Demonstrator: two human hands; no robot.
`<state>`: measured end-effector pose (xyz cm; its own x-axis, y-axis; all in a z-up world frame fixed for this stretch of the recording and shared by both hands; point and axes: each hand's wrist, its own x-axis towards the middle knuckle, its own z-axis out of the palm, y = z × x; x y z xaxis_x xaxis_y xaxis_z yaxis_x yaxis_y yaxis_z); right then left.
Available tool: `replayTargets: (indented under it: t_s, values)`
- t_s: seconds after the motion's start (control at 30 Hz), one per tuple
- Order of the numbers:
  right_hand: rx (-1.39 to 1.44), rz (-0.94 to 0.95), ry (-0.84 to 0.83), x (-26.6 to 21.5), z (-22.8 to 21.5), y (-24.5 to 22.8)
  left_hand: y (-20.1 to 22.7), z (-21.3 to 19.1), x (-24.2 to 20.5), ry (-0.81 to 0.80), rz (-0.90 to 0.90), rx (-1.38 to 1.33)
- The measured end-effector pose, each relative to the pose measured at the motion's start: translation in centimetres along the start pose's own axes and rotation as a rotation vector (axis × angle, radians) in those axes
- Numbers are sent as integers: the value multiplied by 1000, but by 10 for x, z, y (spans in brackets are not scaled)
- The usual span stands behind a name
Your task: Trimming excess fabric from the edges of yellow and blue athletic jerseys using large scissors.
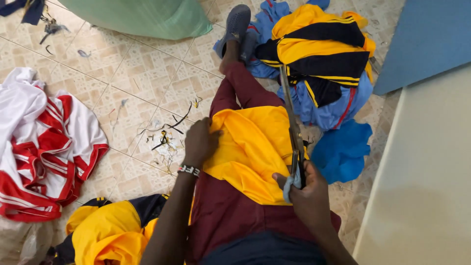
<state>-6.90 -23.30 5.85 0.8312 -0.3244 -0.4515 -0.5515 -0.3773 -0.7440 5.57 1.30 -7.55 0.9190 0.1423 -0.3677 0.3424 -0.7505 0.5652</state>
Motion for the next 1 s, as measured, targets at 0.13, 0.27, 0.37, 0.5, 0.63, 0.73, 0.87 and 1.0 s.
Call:
replayTargets:
  t_s: [0.13, 0.27, 0.37, 0.5, 0.63, 0.73, 0.87, 1.0]
  values:
    - [117, -81, 25, -16, 1, -19, -16, -13, 29, 306, 267, -171]
    - [174, -175, -34, -20, 22, -5, 23, -59, 31, 462, 165, -1095]
    - [505, 31, -401, -36, 41, -11, -1, -31, 65, 456, 75, -1254]
    - [364, 183, -459, -36, 36, 0, -20, -18, 28, 462, -99, -1086]
    - [316, 187, -363, -22, 18, 34, -14, -37, -54, 349, -270, -1059]
    - [243, 196, -306, -17, 6, 34, -18, -37, -99, 332, -263, -955]
    - [110, 250, -231, -19, 2, 4, 4, -35, -144, 237, -163, -688]
    - [145, 229, -241, -16, 8, 5, 12, -30, -149, 215, -52, -482]
